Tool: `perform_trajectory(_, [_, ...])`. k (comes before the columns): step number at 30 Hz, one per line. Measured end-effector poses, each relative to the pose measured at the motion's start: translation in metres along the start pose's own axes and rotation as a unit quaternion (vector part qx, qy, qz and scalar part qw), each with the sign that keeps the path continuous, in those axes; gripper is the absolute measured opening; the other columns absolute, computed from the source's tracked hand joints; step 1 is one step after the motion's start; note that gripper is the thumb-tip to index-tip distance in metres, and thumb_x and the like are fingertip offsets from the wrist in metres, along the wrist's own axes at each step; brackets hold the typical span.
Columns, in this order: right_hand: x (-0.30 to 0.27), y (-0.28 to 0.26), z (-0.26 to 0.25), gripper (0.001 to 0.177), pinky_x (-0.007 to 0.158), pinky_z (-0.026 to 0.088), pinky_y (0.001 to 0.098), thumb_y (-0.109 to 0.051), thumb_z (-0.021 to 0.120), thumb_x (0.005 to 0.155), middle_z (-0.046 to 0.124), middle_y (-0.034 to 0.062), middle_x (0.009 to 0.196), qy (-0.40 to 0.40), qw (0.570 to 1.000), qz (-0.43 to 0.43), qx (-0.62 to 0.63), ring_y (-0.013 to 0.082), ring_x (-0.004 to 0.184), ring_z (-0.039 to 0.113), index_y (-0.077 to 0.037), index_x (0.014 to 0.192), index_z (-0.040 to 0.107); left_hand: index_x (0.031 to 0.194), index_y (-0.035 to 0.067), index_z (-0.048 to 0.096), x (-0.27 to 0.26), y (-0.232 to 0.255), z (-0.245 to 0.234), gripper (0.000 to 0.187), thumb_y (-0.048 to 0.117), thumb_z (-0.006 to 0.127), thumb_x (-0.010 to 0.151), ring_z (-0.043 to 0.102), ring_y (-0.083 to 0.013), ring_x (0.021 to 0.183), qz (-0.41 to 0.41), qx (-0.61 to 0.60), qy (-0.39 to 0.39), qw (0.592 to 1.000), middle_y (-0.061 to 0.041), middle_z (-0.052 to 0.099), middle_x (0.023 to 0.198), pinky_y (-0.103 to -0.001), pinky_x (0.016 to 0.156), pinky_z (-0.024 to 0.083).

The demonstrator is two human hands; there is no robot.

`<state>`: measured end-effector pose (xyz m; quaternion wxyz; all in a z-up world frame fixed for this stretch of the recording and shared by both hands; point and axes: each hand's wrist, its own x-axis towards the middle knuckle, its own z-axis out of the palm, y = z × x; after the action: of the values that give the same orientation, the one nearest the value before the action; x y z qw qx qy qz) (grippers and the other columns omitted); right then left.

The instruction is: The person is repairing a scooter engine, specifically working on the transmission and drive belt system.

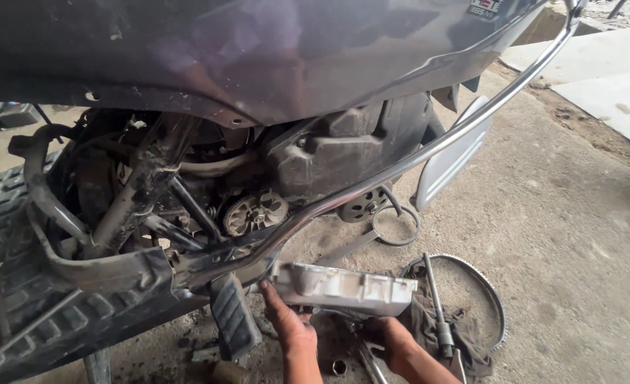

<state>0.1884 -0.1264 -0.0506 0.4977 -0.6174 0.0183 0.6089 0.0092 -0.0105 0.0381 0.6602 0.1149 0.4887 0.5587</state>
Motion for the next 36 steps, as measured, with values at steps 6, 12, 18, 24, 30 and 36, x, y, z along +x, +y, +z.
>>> perform_trajectory(6, [-0.028,-0.038,0.02,0.038,0.058,0.039,0.0314,-0.043,0.042,0.101,0.057,0.0148,0.083,0.016,0.958,-0.069,0.277,0.026,0.075,0.059,-0.008,0.095,0.056,0.162,0.029,0.025,0.002,0.002,0.018,0.103,0.083,0.045,0.076,0.037,-0.0321,0.142,-0.011,0.04,0.003,0.999,-0.006,0.033,0.161,-0.063,0.101,0.04])
perform_trajectory(12, [-0.039,-0.086,0.026,0.034,0.048,0.043,0.0342,-0.031,0.043,0.102,0.059,0.0132,0.082,0.086,0.99,-0.106,0.027,0.0223,0.062,0.054,-0.003,0.096,0.061,0.159,0.026,0.026,-0.018,0.031,0.053,0.095,0.077,0.04,0.08,0.044,-0.0402,0.143,-0.007,0.036,-0.003,0.999,-0.017,0.036,0.156,-0.061,0.095,0.055])
perform_trajectory(18, [0.001,-0.086,0.004,0.04,0.042,0.036,0.0328,-0.031,0.045,0.104,0.047,0.005,0.064,0.07,0.929,-0.354,-0.079,0.0162,0.051,0.042,0.001,0.084,0.057,0.152,0.023,0.035,-0.02,0.043,0.054,0.093,0.075,0.052,0.078,0.05,-0.0361,0.132,-0.012,-0.032,-0.058,0.998,-0.012,0.043,0.153,-0.057,0.094,0.056])
perform_trajectory(24, [-0.023,-0.1,0.005,0.029,0.041,0.04,0.0336,-0.024,0.039,0.101,0.048,0.0044,0.064,0.059,0.928,-0.335,-0.152,0.015,0.048,0.041,-0.005,0.086,0.055,0.151,0.012,0.04,-0.013,0.027,0.035,0.09,0.071,0.059,0.085,0.06,-0.0333,0.127,0.039,-0.064,-0.124,0.989,-0.022,0.053,0.138,-0.046,0.09,0.061])
perform_trajectory(30, [-0.015,-0.086,0.005,0.032,0.045,0.039,0.029,-0.022,0.04,0.102,0.052,0.0034,0.07,0.059,0.923,-0.353,-0.142,0.0115,0.053,0.042,-0.001,0.097,0.063,0.142,0.008,0.047,-0.002,0.005,0.017,0.088,0.052,0.08,0.074,0.058,-0.0347,0.125,0.103,-0.088,-0.231,0.963,-0.016,0.055,0.135,-0.054,0.087,0.059])
perform_trajectory(36, [0.026,-0.069,-0.016,0.034,0.058,0.045,0.0242,-0.021,0.044,0.105,0.063,0.0019,0.078,0.075,0.851,-0.491,-0.168,0.0071,0.067,0.052,0.004,0.102,0.067,0.138,0.024,0.044,0.007,-0.024,0.036,0.093,0.044,0.088,0.057,0.055,-0.0273,0.129,-0.021,-0.026,-0.211,0.977,-0.006,0.056,0.135,-0.06,0.098,0.054])
